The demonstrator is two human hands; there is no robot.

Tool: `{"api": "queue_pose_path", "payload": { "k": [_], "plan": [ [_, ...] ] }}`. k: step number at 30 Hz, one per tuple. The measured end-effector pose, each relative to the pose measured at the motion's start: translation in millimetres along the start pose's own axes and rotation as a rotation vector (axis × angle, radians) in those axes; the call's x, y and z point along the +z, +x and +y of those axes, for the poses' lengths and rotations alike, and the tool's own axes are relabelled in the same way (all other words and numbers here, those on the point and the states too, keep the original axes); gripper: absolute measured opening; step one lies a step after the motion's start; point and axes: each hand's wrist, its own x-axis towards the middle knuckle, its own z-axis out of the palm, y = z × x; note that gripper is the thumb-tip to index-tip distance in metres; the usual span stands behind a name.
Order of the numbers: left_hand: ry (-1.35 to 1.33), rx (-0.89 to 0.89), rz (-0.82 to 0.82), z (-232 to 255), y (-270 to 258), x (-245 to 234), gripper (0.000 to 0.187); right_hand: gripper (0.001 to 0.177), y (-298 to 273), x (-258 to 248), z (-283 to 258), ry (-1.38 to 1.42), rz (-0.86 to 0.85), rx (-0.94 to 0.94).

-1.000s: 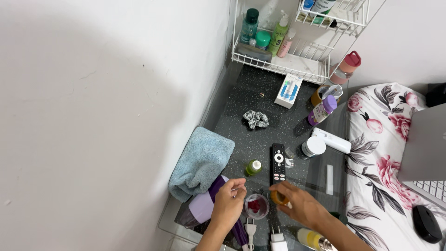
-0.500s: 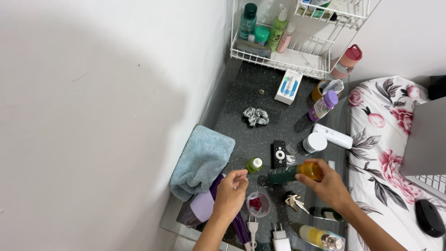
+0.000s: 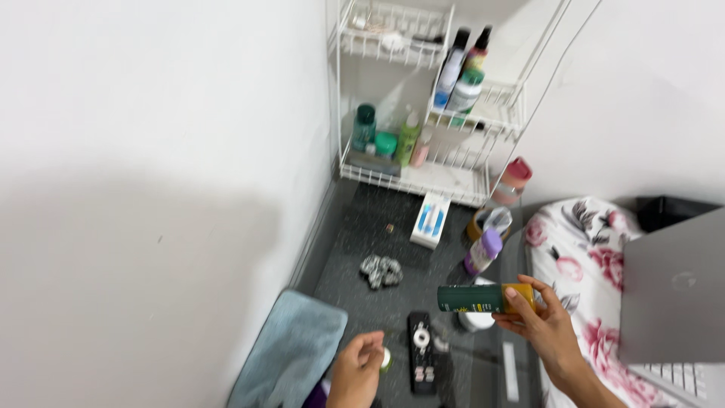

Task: The person organizes various skincare and personal care bottles and jars by moving them from a bedside table to a tiered wire shelf.

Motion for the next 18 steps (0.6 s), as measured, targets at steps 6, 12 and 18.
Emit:
{"api": "queue_pose_path", "payload": {
  "k": [6, 12, 18],
  "plan": [
    [0.045, 0.131, -0.112, -79, 121, 11, 0.038, 0.052, 52, -8, -26, 0.122, -0.038, -0.066],
    [-0.072, 0.162, -0.381, -74, 235, 2, 0.044, 0.052, 109, 5, -78, 0.152, -0.012, -0.115],
    [0.023, 0.238, -0.225, -26, 299, 23, 0.041, 0.049, 136, 37, -153, 0.188, 0.085, -0.281]
  ]
}}
